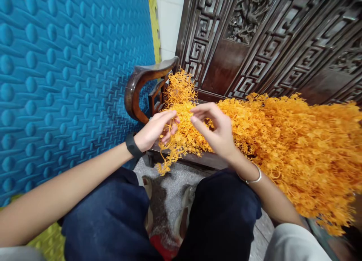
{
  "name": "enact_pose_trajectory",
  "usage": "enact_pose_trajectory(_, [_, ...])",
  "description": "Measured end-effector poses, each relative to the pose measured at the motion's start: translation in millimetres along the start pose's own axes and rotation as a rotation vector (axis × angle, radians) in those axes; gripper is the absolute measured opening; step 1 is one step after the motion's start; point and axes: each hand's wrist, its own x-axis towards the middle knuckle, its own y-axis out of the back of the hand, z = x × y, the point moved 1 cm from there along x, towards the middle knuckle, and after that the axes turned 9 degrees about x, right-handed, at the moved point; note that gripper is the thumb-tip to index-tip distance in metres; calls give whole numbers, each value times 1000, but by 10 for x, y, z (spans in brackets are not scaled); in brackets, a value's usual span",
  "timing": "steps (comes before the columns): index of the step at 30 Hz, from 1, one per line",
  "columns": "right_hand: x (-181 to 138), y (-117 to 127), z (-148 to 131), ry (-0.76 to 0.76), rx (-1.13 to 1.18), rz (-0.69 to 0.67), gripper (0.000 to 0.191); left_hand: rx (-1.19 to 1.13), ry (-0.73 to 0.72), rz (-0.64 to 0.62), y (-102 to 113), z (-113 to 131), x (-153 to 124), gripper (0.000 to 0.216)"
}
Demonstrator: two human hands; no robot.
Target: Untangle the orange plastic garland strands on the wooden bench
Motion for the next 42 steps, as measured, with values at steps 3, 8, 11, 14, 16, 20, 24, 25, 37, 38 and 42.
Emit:
enact_pose_trajectory(3, [-70, -150, -12, -139, 24, -161, 19, -35, -32, 38, 36, 15, -47, 23])
enact_pose_trajectory(8, [-70, -277, 63, -330, 213, -387, 16, 4, -34, 83, 75, 37, -142, 26])
enact_pose_trajectory(11, [-51, -340, 76, -438, 335, -412, 17, 47, -49, 103, 96, 44, -190, 29])
enact_pose_trajectory(14, [-62, -433, 110, -567, 535, -397, 21, 68, -89, 120, 133, 42, -221, 30])
enact_pose_trajectory(16, [-77, -496, 162, -639, 684, -368, 22, 76, -111, 95, 161, 38, -235, 30])
enact_pose_trajectory(20, [-68, -557, 307, -676, 761, -315, 27, 120, -139, 4, 207, 29, -246, 26])
enact_pose_trajectory(24, [34, -528, 394, -544, 609, -142, 29, 77, -127, 14, 225, 13, -226, 27])
enact_pose_trajectory(25, [66, -520, 397, -512, 578, -118, 30, 60, -122, 28, 226, 10, -218, 28])
enact_pose_trajectory(37, [141, -493, 164, 222, -156, -200, 14, 3, -194, 224, 199, 24, -111, 26])
enact_pose_trajectory(38, [136, -500, 162, 160, -129, -187, 12, -5, -199, 227, 197, 25, -106, 25])
enact_pose_trajectory(42, [124, -519, 236, -227, 175, -163, 24, -10, -197, 226, 193, 30, -93, 23])
